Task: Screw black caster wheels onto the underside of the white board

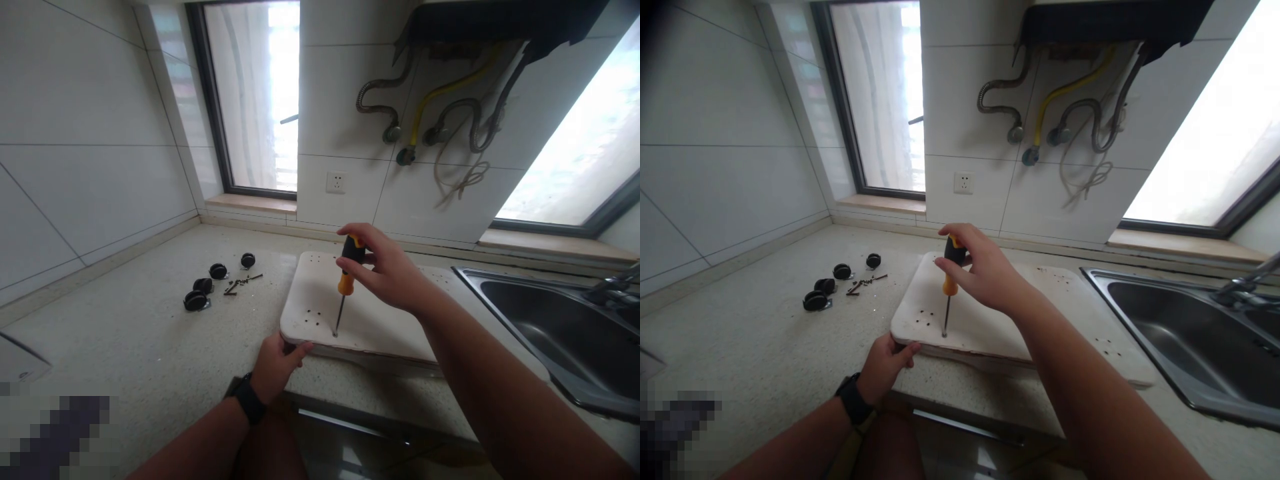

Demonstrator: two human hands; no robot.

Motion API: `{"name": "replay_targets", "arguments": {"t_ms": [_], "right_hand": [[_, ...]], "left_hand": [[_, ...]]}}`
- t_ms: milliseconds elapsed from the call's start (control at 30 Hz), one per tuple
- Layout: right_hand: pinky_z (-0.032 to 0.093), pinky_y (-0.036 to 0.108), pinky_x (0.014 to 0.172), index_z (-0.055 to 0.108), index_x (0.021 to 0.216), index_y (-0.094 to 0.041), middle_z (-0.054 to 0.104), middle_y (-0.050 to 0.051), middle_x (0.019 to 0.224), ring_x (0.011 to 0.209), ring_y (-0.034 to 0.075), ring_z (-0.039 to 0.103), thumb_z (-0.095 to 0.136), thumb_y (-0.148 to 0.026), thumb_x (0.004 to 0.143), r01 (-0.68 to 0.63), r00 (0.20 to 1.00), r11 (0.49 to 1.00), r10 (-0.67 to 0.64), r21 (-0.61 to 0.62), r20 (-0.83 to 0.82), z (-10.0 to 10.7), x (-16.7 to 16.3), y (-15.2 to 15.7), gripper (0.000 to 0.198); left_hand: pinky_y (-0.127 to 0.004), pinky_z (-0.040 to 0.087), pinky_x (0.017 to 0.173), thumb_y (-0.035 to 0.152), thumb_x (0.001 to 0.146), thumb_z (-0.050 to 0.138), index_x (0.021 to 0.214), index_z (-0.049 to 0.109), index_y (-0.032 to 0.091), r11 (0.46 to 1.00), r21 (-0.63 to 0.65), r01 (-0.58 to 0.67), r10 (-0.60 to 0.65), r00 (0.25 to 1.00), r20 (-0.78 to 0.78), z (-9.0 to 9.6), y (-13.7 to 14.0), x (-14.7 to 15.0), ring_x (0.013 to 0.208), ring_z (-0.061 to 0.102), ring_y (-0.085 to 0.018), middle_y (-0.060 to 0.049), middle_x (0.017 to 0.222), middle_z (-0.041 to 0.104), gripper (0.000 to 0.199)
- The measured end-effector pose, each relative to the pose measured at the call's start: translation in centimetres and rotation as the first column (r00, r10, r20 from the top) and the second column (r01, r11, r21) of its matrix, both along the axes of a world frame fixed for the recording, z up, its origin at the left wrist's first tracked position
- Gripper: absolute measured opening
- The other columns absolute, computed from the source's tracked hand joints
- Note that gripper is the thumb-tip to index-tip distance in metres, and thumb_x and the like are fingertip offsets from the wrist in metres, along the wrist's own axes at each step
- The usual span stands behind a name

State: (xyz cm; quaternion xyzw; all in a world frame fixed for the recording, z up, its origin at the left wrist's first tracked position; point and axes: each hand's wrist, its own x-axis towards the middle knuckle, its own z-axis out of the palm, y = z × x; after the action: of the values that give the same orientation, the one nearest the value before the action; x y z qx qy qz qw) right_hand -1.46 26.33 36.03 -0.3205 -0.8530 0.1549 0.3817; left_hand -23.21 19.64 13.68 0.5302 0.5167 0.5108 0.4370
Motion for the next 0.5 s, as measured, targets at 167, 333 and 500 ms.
{"name": "replay_targets", "arguments": {"t_ms": [167,333,500], "right_hand": [[0.059,0.046,0.103,0.051,0.137,-0.036,0.037,0.006,0.162,0.128,0.024,0.063,0.058,-0.029,0.098,-0.435,0.899,0.846,0.390,-0.308,-0.197,0.9,0.5,-0.4,0.041],[0.063,0.043,0.093,0.053,0.129,-0.032,0.061,0.006,0.135,0.108,0.021,0.072,0.065,-0.032,0.094,-0.327,0.940,0.905,0.283,-0.272,-0.189,0.0,-0.5,-0.4,0.037],[0.064,0.044,0.083,0.058,0.124,-0.029,0.069,0.006,0.113,0.099,0.025,0.072,0.072,-0.035,0.088,0.060,0.991,0.996,-0.067,-0.061,-0.119,-1.0,-1.7,-1.0,0.039]], "left_hand": [[-0.027,0.052,0.055,0.052,0.079,0.080,0.098,0.073,0.011,1.000,0.004,-0.009,0.009,1.000,0.016,0.1,0.0,0.1,0.058,0.064,-0.017,-0.006,0.076,0.075,0.045],[-0.027,0.052,0.055,0.051,0.078,0.080,0.100,0.073,0.011,1.000,-0.002,-0.005,0.006,1.000,0.023,0.1,0.0,0.0,0.058,0.065,-0.017,-0.006,0.078,0.076,0.046],[-0.028,0.053,0.056,0.051,0.079,0.080,0.102,0.072,0.010,1.000,-0.008,-0.005,0.005,1.000,0.012,-0.1,0.0,0.0,0.059,0.066,-0.017,-0.008,0.080,0.076,0.048]]}}
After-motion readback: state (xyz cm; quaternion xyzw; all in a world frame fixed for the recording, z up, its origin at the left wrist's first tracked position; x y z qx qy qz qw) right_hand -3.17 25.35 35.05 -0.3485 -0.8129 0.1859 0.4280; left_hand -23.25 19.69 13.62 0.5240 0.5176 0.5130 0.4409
